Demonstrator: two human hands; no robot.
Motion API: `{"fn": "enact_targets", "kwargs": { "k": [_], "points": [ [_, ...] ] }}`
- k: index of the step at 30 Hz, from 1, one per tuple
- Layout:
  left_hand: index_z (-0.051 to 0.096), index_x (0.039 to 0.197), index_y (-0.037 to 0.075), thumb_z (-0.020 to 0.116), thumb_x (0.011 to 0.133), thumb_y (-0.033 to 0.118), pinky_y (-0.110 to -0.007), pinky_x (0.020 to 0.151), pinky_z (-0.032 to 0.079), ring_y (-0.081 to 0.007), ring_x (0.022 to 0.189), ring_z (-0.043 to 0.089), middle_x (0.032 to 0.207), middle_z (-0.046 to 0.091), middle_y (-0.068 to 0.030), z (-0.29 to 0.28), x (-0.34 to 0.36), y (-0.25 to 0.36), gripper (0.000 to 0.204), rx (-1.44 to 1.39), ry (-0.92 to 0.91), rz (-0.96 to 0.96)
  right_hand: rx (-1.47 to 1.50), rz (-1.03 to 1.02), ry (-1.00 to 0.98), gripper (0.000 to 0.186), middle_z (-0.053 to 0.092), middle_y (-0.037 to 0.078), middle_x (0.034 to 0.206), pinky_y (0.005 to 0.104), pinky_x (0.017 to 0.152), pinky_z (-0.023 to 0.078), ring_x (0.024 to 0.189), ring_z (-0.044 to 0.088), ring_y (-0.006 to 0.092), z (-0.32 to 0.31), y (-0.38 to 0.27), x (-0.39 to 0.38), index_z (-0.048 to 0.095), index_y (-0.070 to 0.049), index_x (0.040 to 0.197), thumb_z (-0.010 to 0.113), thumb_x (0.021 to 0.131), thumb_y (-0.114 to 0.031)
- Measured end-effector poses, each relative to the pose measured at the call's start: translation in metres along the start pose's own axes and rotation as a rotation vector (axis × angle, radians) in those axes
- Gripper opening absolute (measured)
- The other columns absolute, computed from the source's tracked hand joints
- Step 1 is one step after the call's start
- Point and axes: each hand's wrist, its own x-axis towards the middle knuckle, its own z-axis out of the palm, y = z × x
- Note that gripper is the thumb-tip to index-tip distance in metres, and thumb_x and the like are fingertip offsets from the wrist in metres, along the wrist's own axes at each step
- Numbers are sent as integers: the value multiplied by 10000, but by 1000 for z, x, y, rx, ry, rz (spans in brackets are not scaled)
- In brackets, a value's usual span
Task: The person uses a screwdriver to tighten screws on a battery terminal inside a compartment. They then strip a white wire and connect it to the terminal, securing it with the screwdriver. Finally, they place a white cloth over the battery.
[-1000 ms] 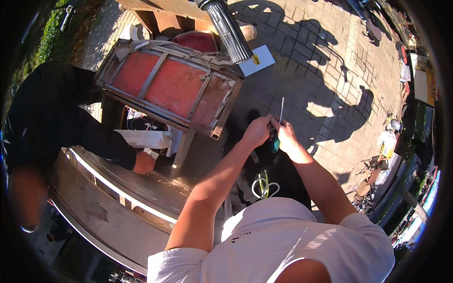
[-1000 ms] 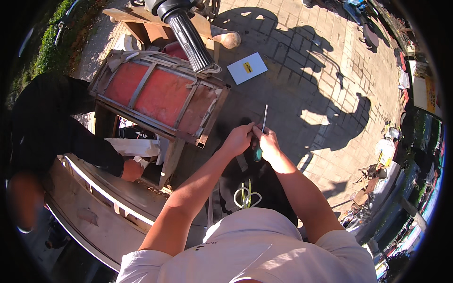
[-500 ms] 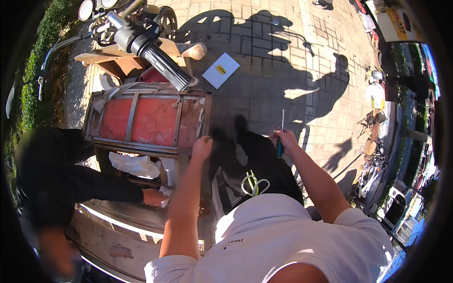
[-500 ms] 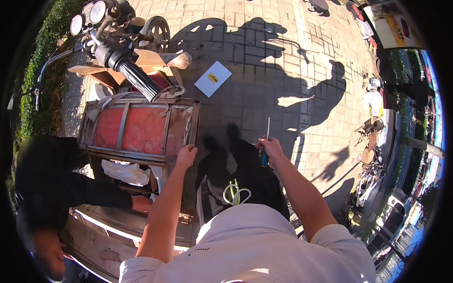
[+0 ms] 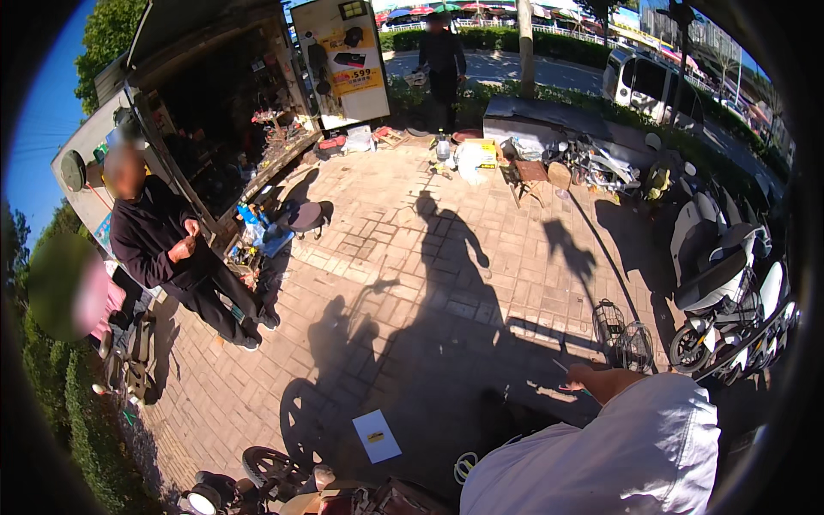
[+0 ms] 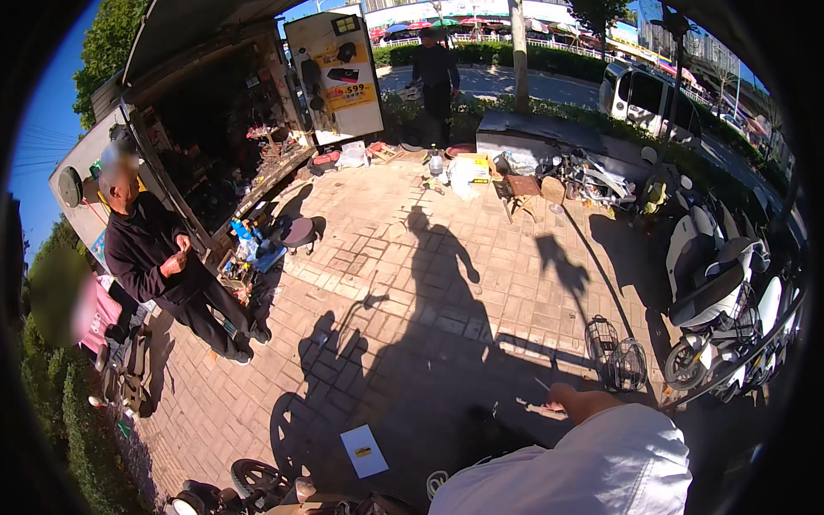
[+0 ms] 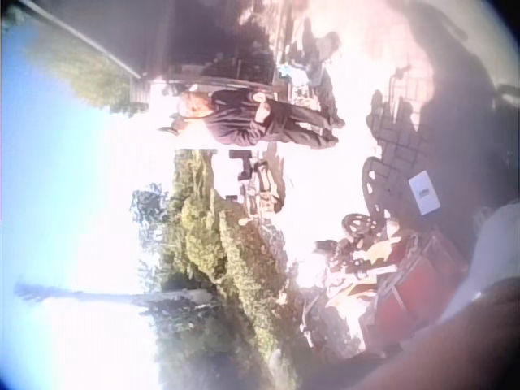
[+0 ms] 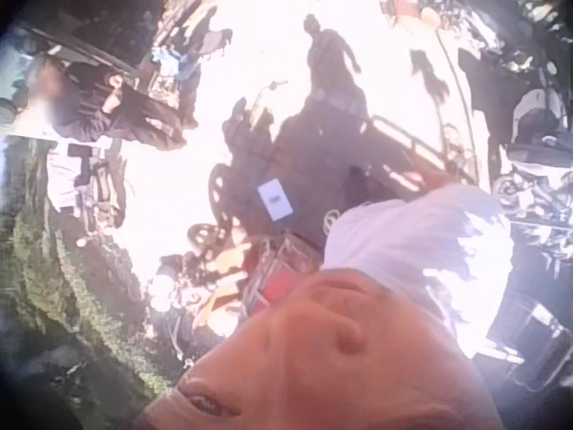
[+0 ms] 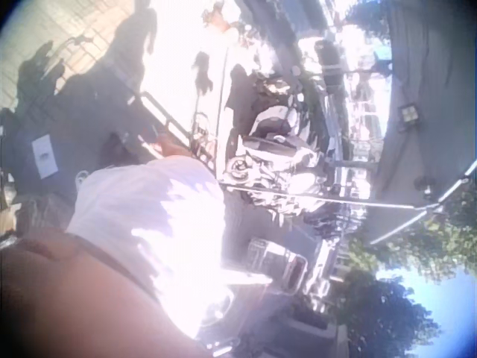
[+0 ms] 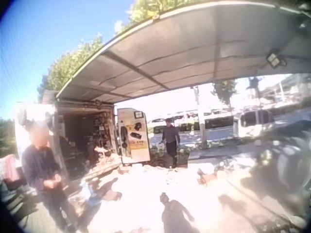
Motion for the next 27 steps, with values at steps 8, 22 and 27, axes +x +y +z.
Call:
{"fn": "enact_targets", "kwargs": {
  "k": [8,22,27],
  "points": [
    [655,818,2,581,818,169,-326,507,428,-135,550,528,635,591,-28,27,64,190,183,40,57,94,-33,-205,22,255,708,176,950,434,771,561,927,689,353,-40,-27,57,747,-60,888,641,757,-251],
    [652,826,16,583,819,172,-314,503,414,-126,547,508,641,583,-21,167,175,367,170,-29,151,-18,602,-76,301,296,710,163,848,421,738,557,852,699,325,-319,-124,293,743,-96,848,648,725,-348],
    [651,828,22,584,820,173,-310,502,409,-123,546,501,643,580,-19,178,246,429,165,-54,177,-74,689,19,248,260,695,192,771,395,679,554,765,709,282,-328,-114,329,714,-42,812,671,709,-277]
  ]
}}
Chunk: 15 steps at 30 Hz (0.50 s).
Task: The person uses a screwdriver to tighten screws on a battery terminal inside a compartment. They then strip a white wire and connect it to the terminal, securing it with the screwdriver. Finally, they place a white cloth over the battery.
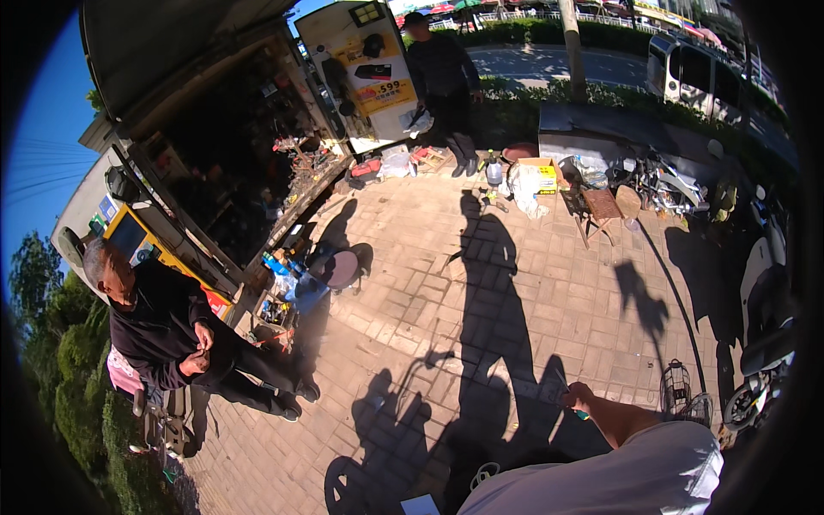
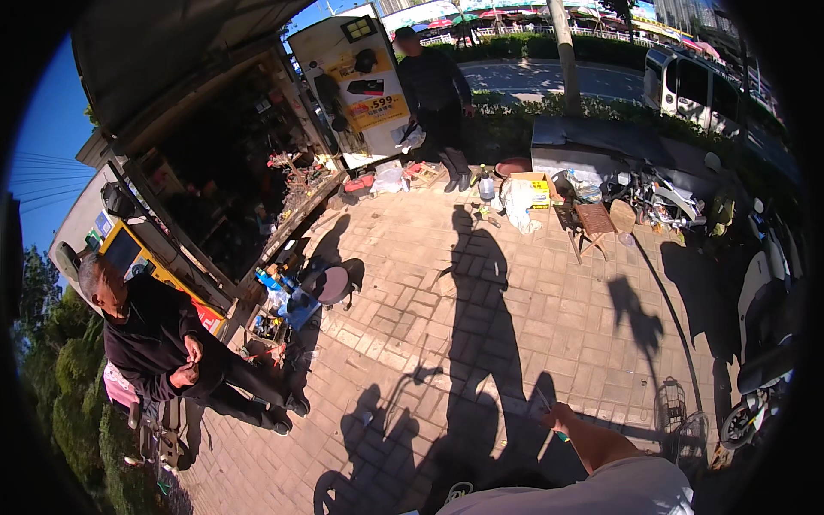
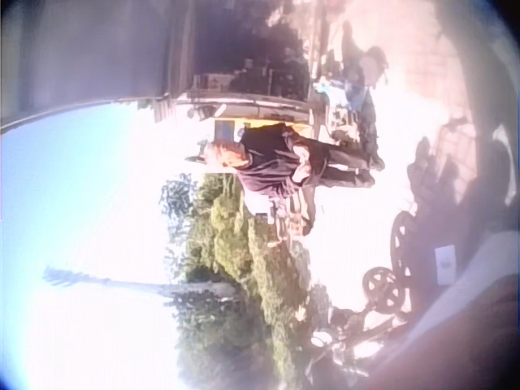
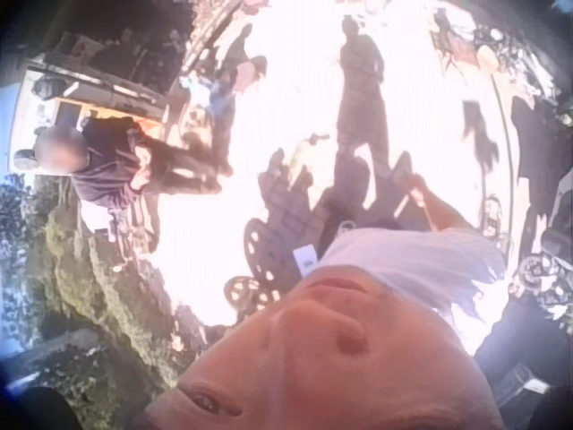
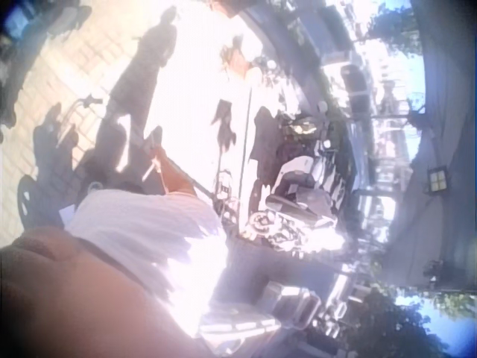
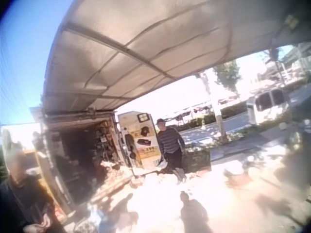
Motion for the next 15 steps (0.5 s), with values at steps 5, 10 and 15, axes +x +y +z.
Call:
{"fn": "enact_targets", "kwargs": {
  "k": [5,10,15],
  "points": [
    [649,831,27,585,821,173,-306,500,404,-120,546,494,644,578,-16,4,85,75,161,29,15,-30,-199,348,48,328,720,140,916,416,756,558,936,688,311,6,48,-5,732,-81,883,674,738,-370],
    [648,834,32,585,822,174,-302,499,399,-117,545,487,646,575,-14,5,161,166,156,100,15,31,138,733,263,447,710,165,924,422,776,550,1011,671,286,11,54,-31,689,-42,1020,779,685,-324],
    [633,858,56,612,821,179,-300,558,422,-121,605,498,723,593,-18,87,213,289,130,58,-260,322,253,792,356,218,698,181,914,421,686,549,867,699,293,12,2,-1,699,-50,895,719,739,-201]
  ]
}}
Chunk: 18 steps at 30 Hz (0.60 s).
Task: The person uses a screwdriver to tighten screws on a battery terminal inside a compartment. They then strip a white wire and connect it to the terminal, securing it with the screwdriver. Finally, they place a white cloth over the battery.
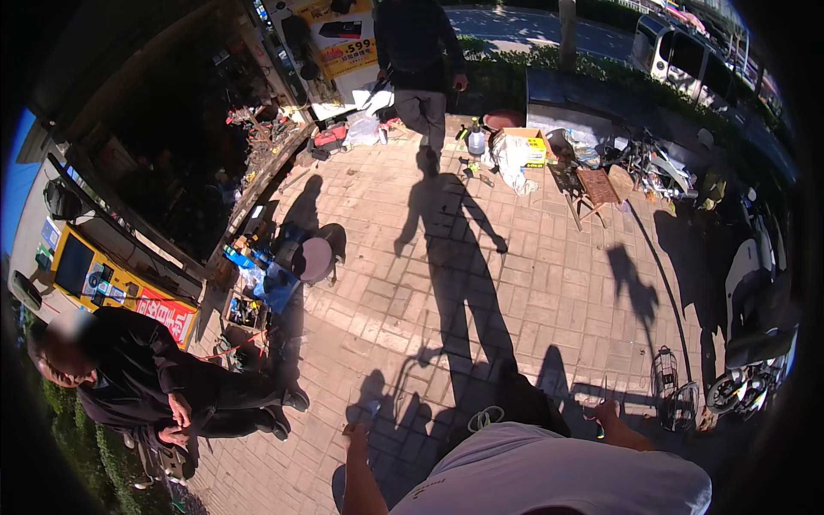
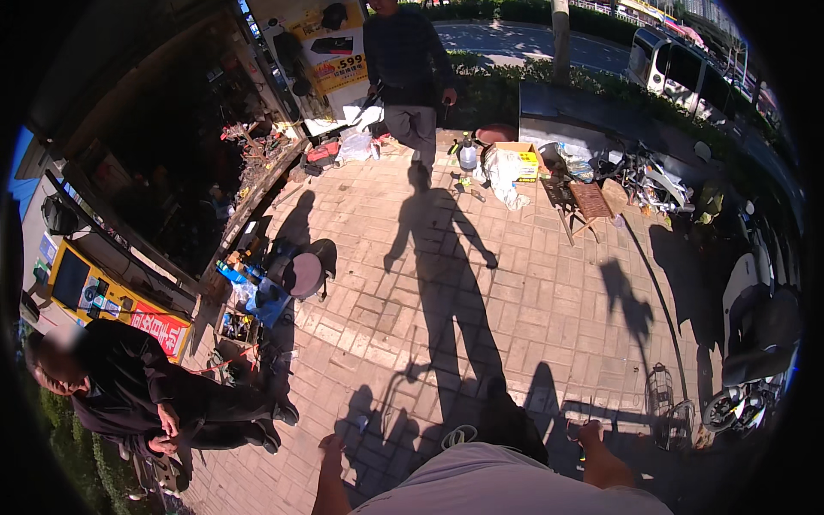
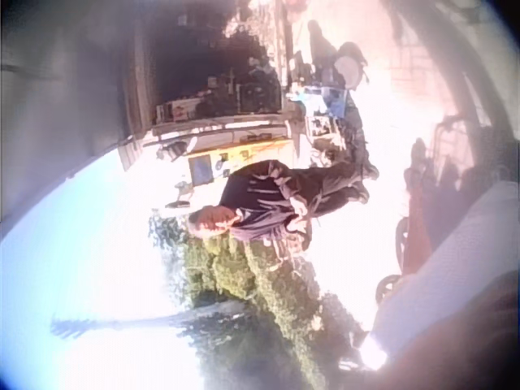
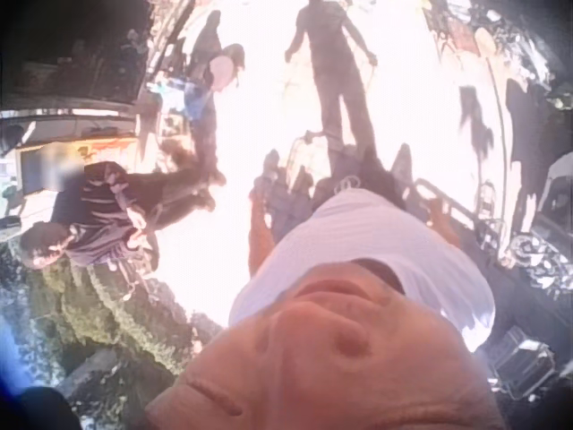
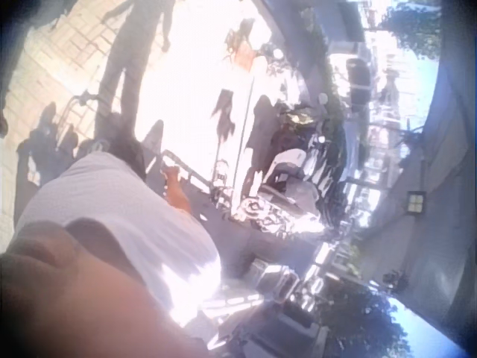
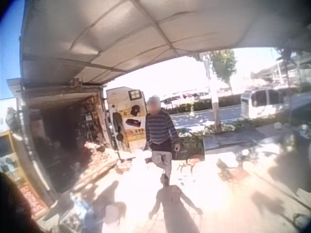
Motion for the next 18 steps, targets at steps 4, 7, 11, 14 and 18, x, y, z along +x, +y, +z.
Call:
{"fn": "enact_targets", "kwargs": {
  "k": [4,7,11,14,18],
  "points": [
    [683,1069,1,615,856,301,-359,706,490,-181,785,636,845,695,-92,84,44,50,375,369,-97,-47,-52,-305,70,238,699,173,835,389,702,545,821,699,261,23,-89,31,702,-20,895,692,743,-203],
    [683,1073,0,644,843,286,-324,657,499,-172,760,657,854,697,-86,133,25,75,369,279,-116,-62,131,-396,-6,183,662,148,715,385,619,515,668,658,245,21,-204,76,664,2,813,666,741,-166],
    [683,1072,7,675,836,215,-265,630,489,-129,743,641,863,693,-71,185,22,150,315,127,-110,-227,409,-720,-418,157,518,26,548,278,391,363,419,467,102,-27,-458,67,588,-29,715,605,804,-156],
    [659,1054,21,623,923,283,-263,687,492,-124,761,631,880,680,-46,215,36,221,296,37,-160,72,663,-976,-799,202,541,19,592,268,492,424,503,511,94,-77,-632,-13,596,-16,828,617,916,-196],
    [640,1112,-35,640,926,254,-251,667,451,-102,711,546,837,640,-54,261,79,344,344,-6,-161,181,744,-1077,-1109,133,582,29,671,257,525,438,556,549,97,-122,-770,-126,609,1,918,626,921,-131]
  ]
}}
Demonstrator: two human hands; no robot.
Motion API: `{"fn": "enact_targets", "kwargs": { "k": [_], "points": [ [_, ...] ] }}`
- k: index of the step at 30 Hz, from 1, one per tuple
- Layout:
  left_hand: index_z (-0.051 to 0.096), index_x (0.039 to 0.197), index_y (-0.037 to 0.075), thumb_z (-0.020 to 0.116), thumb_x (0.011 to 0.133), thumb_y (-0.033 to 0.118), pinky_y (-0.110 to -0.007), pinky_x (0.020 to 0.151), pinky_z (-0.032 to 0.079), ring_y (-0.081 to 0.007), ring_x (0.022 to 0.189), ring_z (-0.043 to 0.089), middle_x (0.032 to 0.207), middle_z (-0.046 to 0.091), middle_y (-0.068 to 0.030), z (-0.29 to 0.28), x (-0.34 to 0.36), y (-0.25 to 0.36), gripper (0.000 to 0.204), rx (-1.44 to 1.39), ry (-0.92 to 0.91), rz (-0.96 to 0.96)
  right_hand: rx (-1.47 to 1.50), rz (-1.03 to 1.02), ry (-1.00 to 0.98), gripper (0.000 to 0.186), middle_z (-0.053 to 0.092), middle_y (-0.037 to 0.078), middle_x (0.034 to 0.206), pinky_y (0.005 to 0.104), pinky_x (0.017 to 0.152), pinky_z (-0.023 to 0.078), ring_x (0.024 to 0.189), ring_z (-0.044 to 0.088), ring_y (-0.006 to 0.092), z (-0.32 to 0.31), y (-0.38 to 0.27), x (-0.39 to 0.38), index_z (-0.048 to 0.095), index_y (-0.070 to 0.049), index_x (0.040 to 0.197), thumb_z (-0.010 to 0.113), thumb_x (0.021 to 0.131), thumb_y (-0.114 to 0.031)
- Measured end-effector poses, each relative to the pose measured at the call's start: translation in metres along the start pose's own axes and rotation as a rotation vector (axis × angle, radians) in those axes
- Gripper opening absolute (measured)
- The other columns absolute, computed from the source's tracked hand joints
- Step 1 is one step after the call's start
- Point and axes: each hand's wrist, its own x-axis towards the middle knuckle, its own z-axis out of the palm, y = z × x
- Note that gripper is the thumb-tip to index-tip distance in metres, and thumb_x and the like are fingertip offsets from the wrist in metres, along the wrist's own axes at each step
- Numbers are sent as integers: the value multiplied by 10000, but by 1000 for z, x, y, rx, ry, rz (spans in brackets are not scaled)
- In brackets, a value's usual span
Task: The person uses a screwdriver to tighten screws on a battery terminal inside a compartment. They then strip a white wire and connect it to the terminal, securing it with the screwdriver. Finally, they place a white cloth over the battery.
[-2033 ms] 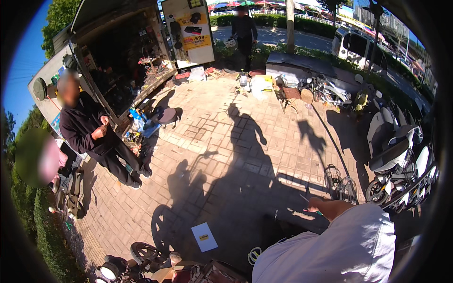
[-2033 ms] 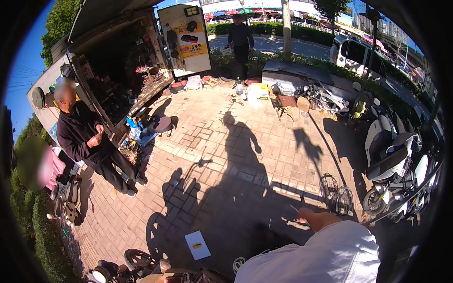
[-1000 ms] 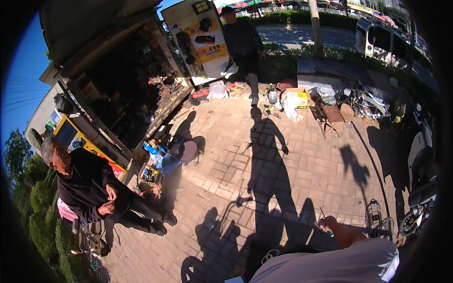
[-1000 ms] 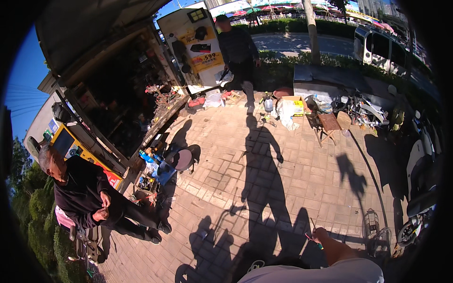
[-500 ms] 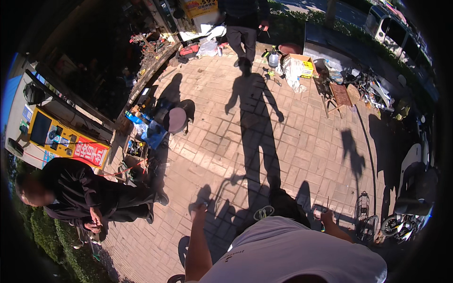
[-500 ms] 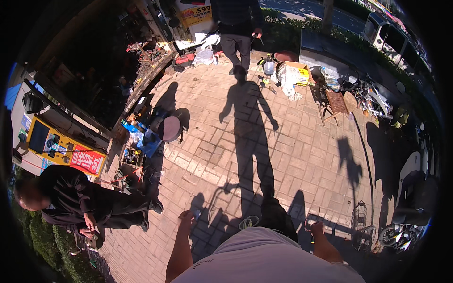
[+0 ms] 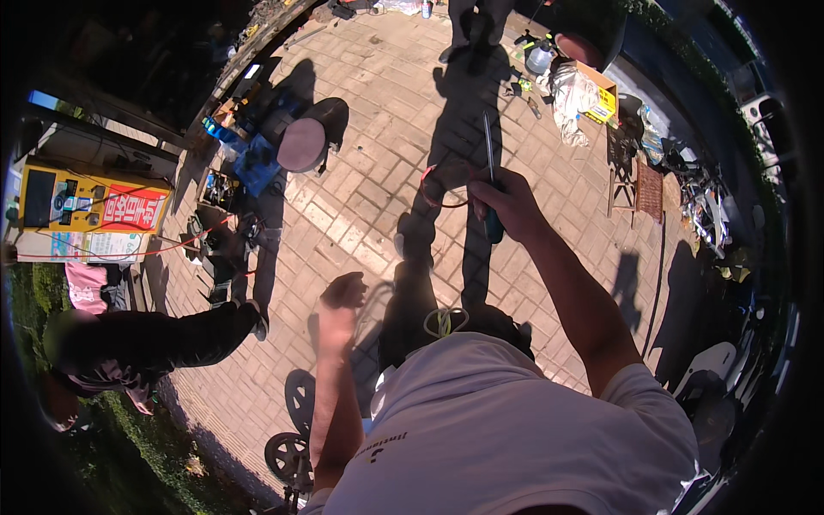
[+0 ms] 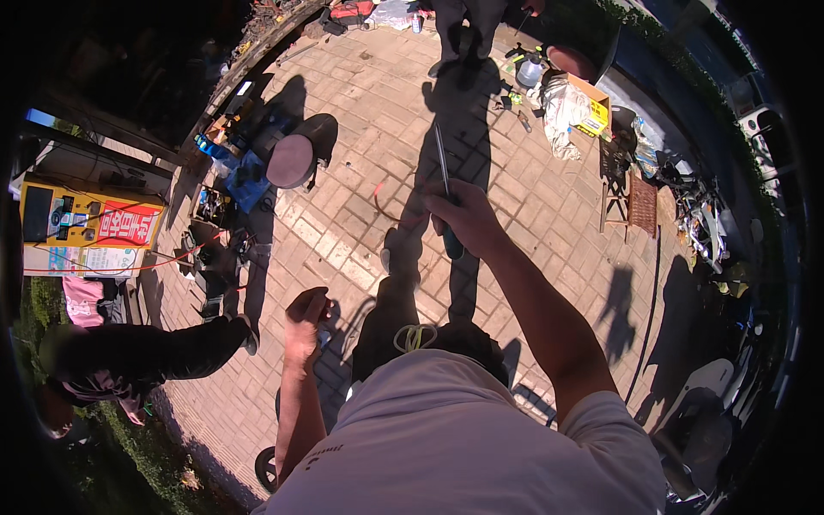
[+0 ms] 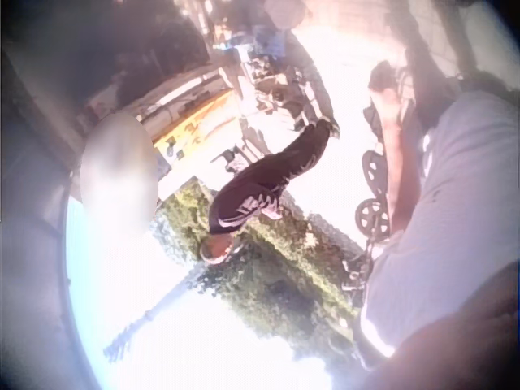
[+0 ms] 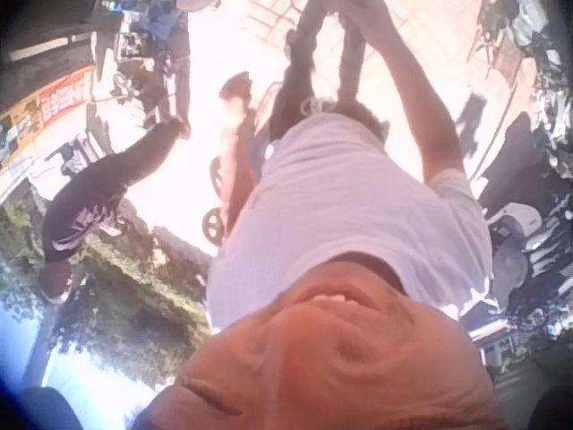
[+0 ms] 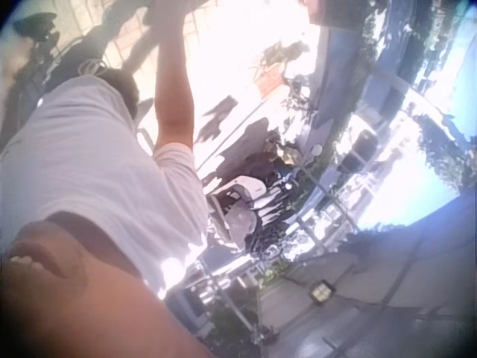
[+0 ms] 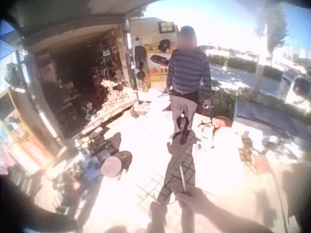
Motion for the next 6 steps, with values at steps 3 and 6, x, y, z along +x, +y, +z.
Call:
{"fn": "enact_targets", "kwargs": {
  "k": [3,6],
  "points": [
    [641,1125,-32,708,899,169,-232,715,464,-97,779,567,856,642,-21,21,75,75,310,-198,-23,106,124,23,-132,133,598,68,724,284,549,473,579,575,131,38,-34,58,614,9,968,644,909,-106],
    [614,1202,-5,703,902,145,-234,856,460,-125,910,595,1040,652,-72,31,155,147,347,-185,28,255,128,33,-156,134,602,75,729,289,559,484,582,582,145,60,-55,122,617,-1,976,648,911,-114]
  ]
}}
